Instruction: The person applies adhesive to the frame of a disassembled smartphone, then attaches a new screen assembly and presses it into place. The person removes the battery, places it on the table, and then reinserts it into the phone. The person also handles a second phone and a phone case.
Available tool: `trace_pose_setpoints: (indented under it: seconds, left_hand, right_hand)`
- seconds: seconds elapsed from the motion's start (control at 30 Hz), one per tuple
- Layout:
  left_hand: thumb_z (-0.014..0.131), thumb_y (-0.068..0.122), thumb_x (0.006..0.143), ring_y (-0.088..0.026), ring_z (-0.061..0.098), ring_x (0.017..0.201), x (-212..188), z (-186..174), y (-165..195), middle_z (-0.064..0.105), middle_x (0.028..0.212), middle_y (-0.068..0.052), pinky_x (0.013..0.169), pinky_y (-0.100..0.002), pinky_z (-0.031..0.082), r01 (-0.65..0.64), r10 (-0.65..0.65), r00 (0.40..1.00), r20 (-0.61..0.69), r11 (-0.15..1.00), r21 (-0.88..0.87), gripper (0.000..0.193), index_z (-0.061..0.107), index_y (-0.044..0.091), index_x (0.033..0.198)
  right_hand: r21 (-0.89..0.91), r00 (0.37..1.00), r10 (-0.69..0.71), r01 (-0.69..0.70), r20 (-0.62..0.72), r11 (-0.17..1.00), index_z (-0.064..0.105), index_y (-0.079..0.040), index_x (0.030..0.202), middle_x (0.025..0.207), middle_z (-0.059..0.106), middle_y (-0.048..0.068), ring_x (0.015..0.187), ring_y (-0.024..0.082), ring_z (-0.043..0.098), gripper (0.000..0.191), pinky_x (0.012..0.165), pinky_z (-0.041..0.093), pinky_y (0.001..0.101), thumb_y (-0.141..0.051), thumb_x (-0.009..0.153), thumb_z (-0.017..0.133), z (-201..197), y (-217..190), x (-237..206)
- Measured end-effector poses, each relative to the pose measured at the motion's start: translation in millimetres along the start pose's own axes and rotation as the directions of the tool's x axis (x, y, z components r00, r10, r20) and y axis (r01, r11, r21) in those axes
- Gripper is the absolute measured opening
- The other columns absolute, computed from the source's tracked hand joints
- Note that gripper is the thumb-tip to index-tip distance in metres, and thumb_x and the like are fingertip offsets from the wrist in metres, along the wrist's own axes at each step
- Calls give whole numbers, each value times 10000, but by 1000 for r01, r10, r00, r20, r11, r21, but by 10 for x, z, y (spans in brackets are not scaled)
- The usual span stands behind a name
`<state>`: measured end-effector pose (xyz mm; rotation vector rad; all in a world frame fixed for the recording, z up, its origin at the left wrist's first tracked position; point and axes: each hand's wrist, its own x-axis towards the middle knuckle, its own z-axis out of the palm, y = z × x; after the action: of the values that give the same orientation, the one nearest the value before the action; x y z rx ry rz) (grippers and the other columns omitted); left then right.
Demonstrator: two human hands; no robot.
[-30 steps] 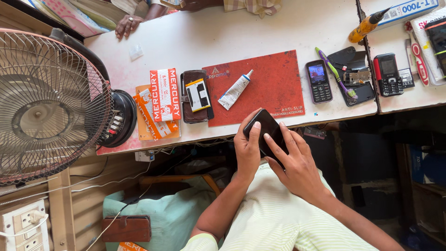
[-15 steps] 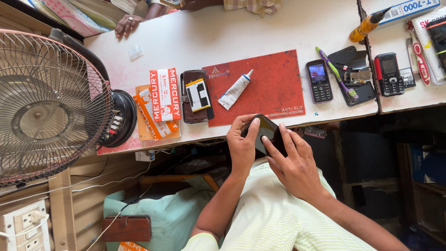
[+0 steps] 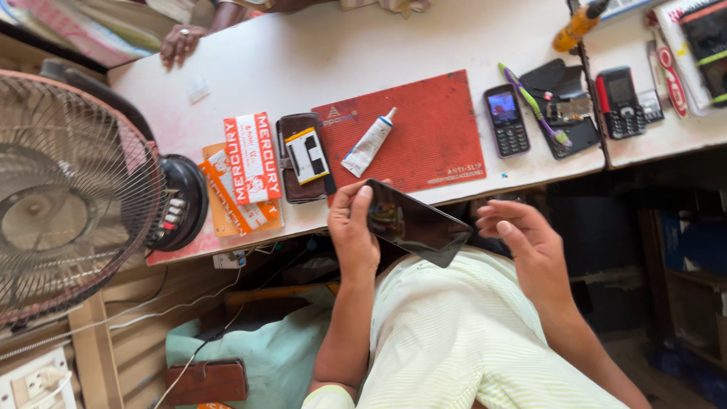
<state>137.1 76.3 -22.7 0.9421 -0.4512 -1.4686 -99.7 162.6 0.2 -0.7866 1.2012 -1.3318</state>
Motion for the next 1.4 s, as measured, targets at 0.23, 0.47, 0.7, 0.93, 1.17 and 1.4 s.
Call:
trace_pose_setpoints:
  seconds: [0.23, 0.47, 0.7, 0.93, 1.17, 1.4]
  left_hand:
    - [617, 57, 1036, -191, 735, 929, -17, -8, 56, 743, 1104, -237, 870, -324, 605, -47, 48, 997, 57, 998, -29, 117, 642, -31, 1109]
    - [601, 66, 1034, -223, 731, 912, -67, -16, 15, 744, 1098, -258, 855, -348, 608, -105, 108, 992, 64, 993, -47, 141, 636, -41, 1119]
    - [595, 27, 1026, -262, 735, 991, -129, -73, -63, 727, 1073, -261, 891, -379, 613, -234, 242, 967, 85, 968, -86, 149, 629, -45, 1151]
    - [646, -27, 958, -237, 718, 1065, -139, -33, 93, 726, 1162, -251, 963, -345, 582, -187, 176, 964, 201, 982, 36, 189, 611, -8, 1142]
    - [803, -150, 835, -202, 735, 1049, -124, -116, 358, 722, 1063, -129, 958, -336, 609, -176, -56, 866, 497, 896, 408, 354, 635, 2, 1107]
    - [778, -194, 815, -232, 751, 1015, -266, -106, 279, 743, 1028, -135, 931, -354, 634, -239, 36, 869, 493, 903, 356, 308, 674, -15, 1043]
  right_hand:
    - [20, 979, 191, -193, 65, 981, 655, 59, 1262, 1087, 743, 145, 972, 190, 706, 300, 906, 578, 346, -32, 980, 609, 81, 200, -98]
    - [0, 982, 184, -184, 34, 983, 671, 46, 1221, 1017, 764, 125, 931, 160, 724, 289, 868, 592, 305, -58, 951, 676, 138, 111, -61]
    - [-46, 990, 139, -138, 20, 989, 692, 41, 1180, 1005, 765, 107, 903, 134, 710, 249, 820, 589, 267, -53, 948, 698, 139, 50, -106]
    - [-95, 999, 27, -29, -22, 995, 688, 34, 1167, 1032, 743, 77, 927, 108, 698, 224, 820, 575, 239, 0, 946, 690, 117, 55, -93]
    - [-254, 963, -250, 269, 104, 929, 679, 34, 1178, 1133, 681, 108, 1033, 126, 674, 275, 896, 570, 241, 105, 913, 700, 2, -3, -38]
    - [-279, 912, -383, 409, 146, 869, 661, 17, 1176, 1167, 655, 115, 1069, 162, 648, 357, 919, 546, 255, 97, 844, 765, 79, -85, 39]
